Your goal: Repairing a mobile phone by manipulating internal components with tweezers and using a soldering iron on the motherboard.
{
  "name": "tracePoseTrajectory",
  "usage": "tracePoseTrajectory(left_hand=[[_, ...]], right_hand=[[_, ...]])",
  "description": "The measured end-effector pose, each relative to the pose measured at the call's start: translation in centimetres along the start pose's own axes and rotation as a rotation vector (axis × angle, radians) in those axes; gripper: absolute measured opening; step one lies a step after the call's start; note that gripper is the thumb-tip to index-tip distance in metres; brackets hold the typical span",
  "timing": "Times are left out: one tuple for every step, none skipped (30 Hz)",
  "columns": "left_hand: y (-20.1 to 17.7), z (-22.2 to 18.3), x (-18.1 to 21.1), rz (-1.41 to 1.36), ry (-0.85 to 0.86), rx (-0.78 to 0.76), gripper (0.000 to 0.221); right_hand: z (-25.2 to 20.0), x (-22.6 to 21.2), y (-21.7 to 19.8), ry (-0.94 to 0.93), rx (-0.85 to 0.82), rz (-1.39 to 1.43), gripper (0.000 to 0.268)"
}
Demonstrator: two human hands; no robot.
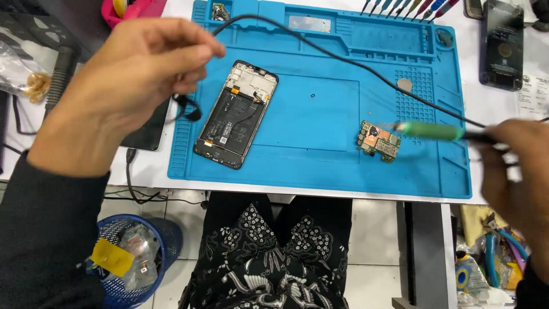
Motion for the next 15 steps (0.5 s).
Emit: tracePoseTrajectory(left_hand=[[0.7,1.8,0.3,-0.038,0.072,-0.044,0.002],[1.1,2.9,0.2,-0.04,0.071,-0.045,0.002],[1.7,4.0,0.2,0.031,0.113,-0.078,0.004],[2.5,5.1,0.2,0.101,0.152,-0.115,0.006],[2.7,5.6,0.2,0.1,0.149,-0.12,0.006],[2.8,6.1,0.3,0.233,0.165,-0.095,0.007],[2.9,6.6,0.4,0.366,0.182,-0.069,0.009],[2.9,7.4,0.1,0.367,0.18,-0.075,0.009],[2.5,8.1,-0.2,0.433,0.181,-0.022,0.008],[2.1,8.7,-0.6,0.496,0.177,0.034,0.019],[1.8,9.7,-1.5,0.495,0.17,0.031,0.019],[1.1,10.7,-2.7,0.524,0.09,0.038,0.024],[0.5,11.6,-3.8,0.552,0.01,0.045,0.034],[0.4,11.7,-4.1,0.553,0.007,0.048,0.034],[0.1,11.8,-4.4,0.527,-0.013,0.083,0.038]], right_hand=[[0.7,-5.8,-1.9,-0.145,-0.033,-0.137,0.022],[0.5,-7.3,-1.6,-0.145,-0.035,-0.137,0.022],[0.3,-9.1,-1.4,-0.221,0.004,-0.296,0.017],[-0.1,-10.9,-1.3,-0.291,0.043,-0.454,0.014],[-0.3,-11.0,-0.5,-0.286,0.038,-0.455,0.014],[-0.6,-11.3,0.3,-0.289,0.041,-0.424,0.011],[-0.9,-11.6,1.0,-0.291,0.045,-0.394,0.009],[-0.8,-11.8,1.4,-0.285,0.043,-0.394,0.009],[-0.7,-12.1,1.9,-0.298,0.023,-0.369,0.006],[-0.6,-12.4,2.3,-0.315,0.0,-0.341,0.004],[-0.5,-12.5,2.7,-0.312,-0.006,-0.337,0.004],[-0.2,-12.6,3.0,-0.328,0.022,-0.343,0.007],[0.2,-12.8,3.3,-0.343,0.05,-0.349,0.01],[0.2,-12.8,3.4,-0.344,0.05,-0.345,0.01],[0.3,-12.7,3.5,-0.336,0.042,-0.355,0.011]])
Point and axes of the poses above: each hand's wrist, its own z-axis towards the middle knuckle, its own y-axis out of the palm, x = y × z, the point moved 5 cm from there along z, towards the middle knuckle, and after that the axes turned 8 degrees about -z, right-handed, at the moved point
